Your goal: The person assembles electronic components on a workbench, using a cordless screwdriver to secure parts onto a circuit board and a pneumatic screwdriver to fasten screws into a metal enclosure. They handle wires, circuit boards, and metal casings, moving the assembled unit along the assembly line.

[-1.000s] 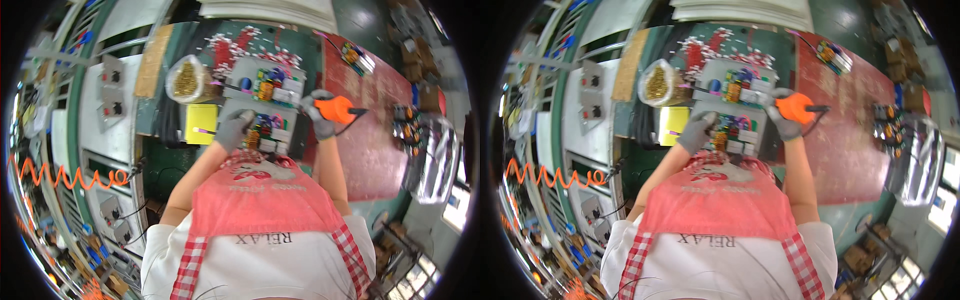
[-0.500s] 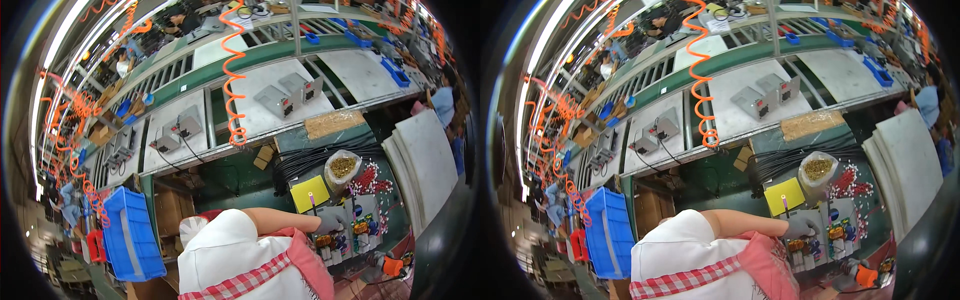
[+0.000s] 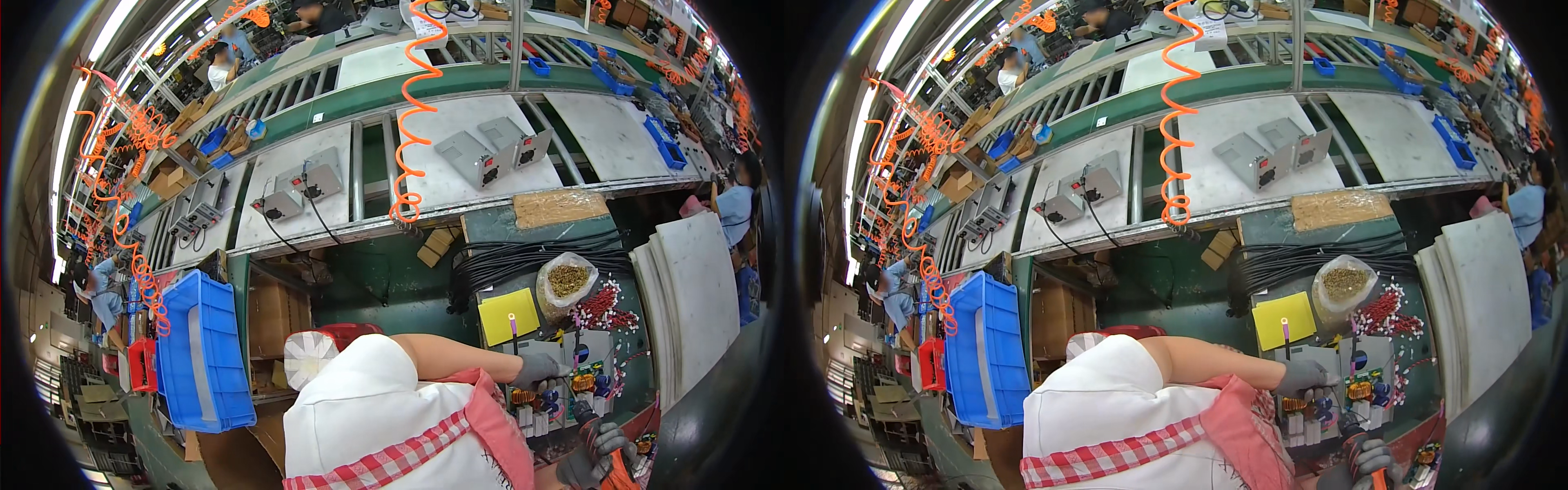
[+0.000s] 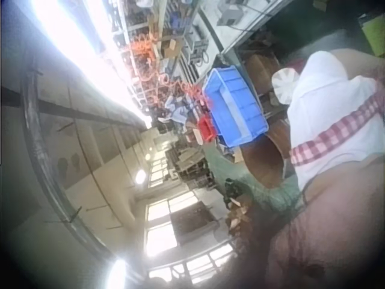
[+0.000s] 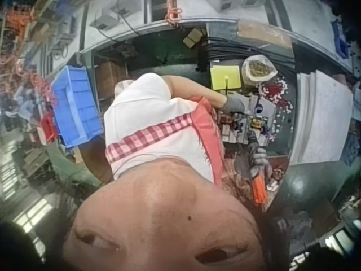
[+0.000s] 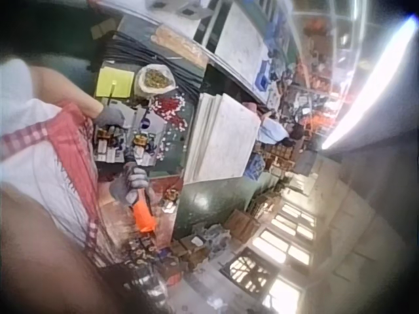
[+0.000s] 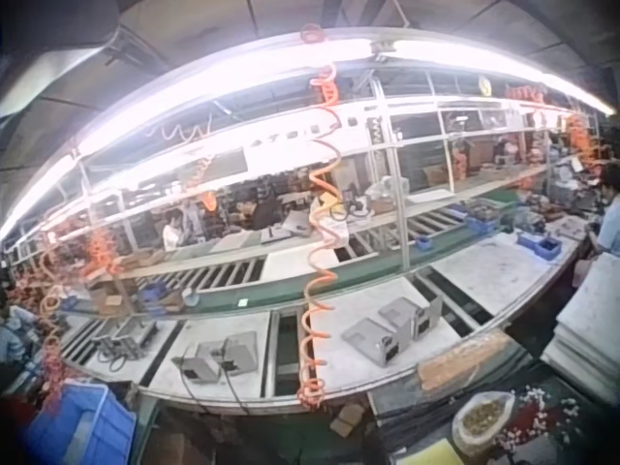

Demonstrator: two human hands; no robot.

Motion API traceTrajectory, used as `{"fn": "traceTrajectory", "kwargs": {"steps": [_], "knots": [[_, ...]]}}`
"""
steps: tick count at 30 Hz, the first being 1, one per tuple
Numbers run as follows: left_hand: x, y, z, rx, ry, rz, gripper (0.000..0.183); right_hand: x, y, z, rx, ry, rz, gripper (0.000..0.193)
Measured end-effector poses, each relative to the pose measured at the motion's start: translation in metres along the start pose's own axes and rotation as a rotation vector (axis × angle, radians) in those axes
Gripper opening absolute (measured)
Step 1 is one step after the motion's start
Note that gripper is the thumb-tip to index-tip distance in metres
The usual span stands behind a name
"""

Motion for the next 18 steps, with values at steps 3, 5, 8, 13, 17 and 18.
{"fn": "traceTrajectory", "kwargs": {"steps": [3, 5, 8, 13, 17, 18], "knots": [[0.001, 0.004, -0.007, 0.012, -0.052, -0.119, 0.025, 0.005, 0.003, 0.000, -0.031, -0.013, -0.041, 0.026], [0.004, 0.001, -0.001, 0.036, -0.082, -0.171, 0.024, 0.005, 0.006, -0.002, -0.035, 0.002, -0.053, 0.025], [0.004, 0.000, -0.001, -0.031, -0.093, -0.175, 0.024, 0.001, 0.023, 0.003, -0.048, 0.020, -0.074, 0.023], [0.004, -0.002, -0.003, 0.122, -0.209, -0.241, 0.025, 0.008, 0.052, 0.013, -0.078, 0.054, -0.131, 0.020], [0.001, -0.009, -0.001, 0.049, -0.157, -0.118, 0.026, 0.024, 0.071, 0.020, -0.110, 0.057, -0.184, 0.018], [-0.001, -0.011, -0.001, 0.050, -0.166, -0.072, 0.025, 0.030, 0.076, 0.022, -0.119, 0.055, -0.199, 0.018]]}}
Point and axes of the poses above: each hand's wrist, its own z-axis towards the middle knuckle, its own x-axis out of the back of the hand, y = z × x, the point moved 4 cm from there along z, towards the middle knuckle, and after that the axes turned 3 degrees about -z, right-handed, at the moved point
